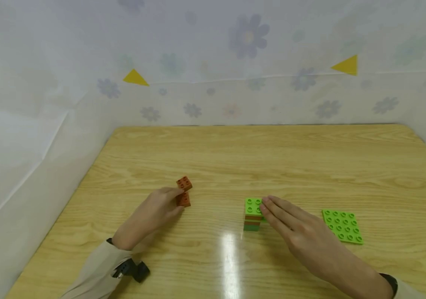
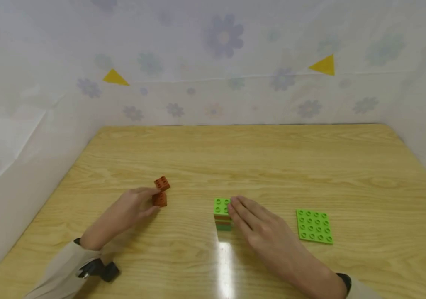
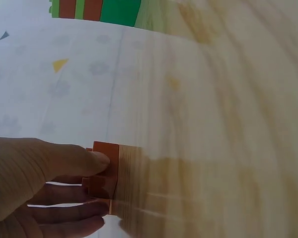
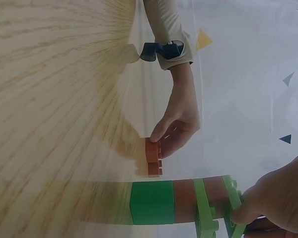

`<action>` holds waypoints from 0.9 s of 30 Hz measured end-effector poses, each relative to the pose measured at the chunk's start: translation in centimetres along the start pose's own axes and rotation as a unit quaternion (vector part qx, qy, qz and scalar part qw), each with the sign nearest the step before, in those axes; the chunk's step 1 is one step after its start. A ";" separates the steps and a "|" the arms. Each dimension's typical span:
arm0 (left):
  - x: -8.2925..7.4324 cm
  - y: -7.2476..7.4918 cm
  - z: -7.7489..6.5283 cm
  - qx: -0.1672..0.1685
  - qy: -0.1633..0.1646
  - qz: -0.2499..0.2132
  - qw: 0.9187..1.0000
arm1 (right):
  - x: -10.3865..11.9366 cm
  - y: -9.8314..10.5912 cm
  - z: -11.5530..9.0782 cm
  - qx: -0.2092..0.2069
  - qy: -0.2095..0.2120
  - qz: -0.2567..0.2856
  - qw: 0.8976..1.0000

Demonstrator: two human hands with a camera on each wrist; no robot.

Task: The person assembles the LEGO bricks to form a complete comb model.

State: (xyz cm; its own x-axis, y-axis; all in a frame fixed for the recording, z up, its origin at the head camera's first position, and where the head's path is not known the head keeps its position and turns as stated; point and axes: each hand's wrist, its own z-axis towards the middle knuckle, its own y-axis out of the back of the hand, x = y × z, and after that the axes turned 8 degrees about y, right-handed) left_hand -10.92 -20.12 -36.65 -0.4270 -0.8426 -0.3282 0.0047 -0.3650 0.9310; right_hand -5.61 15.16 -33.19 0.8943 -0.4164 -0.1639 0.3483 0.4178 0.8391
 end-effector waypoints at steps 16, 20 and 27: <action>-0.6 -0.1 0.2 -0.016 -0.016 -0.033 0.999 | 0.1 0.1 0.0 0.010 -0.004 0.006 1.000; -1.2 0.3 0.3 -0.020 -0.038 -0.058 0.997 | 0.1 0.1 0.1 0.010 -0.005 0.006 1.000; -3.8 1.4 0.6 -0.023 -0.078 -0.096 0.992 | 0.1 -0.1 0.1 -0.011 -0.011 0.009 1.000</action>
State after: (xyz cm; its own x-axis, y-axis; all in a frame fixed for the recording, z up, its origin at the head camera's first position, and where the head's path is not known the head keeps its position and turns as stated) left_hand -9.80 -17.21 -33.98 -0.5591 -0.6854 -0.4664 -0.0497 -0.5339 0.8441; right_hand -5.53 15.01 -33.21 0.8941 -0.4259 -0.1385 0.3393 0.4424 0.8301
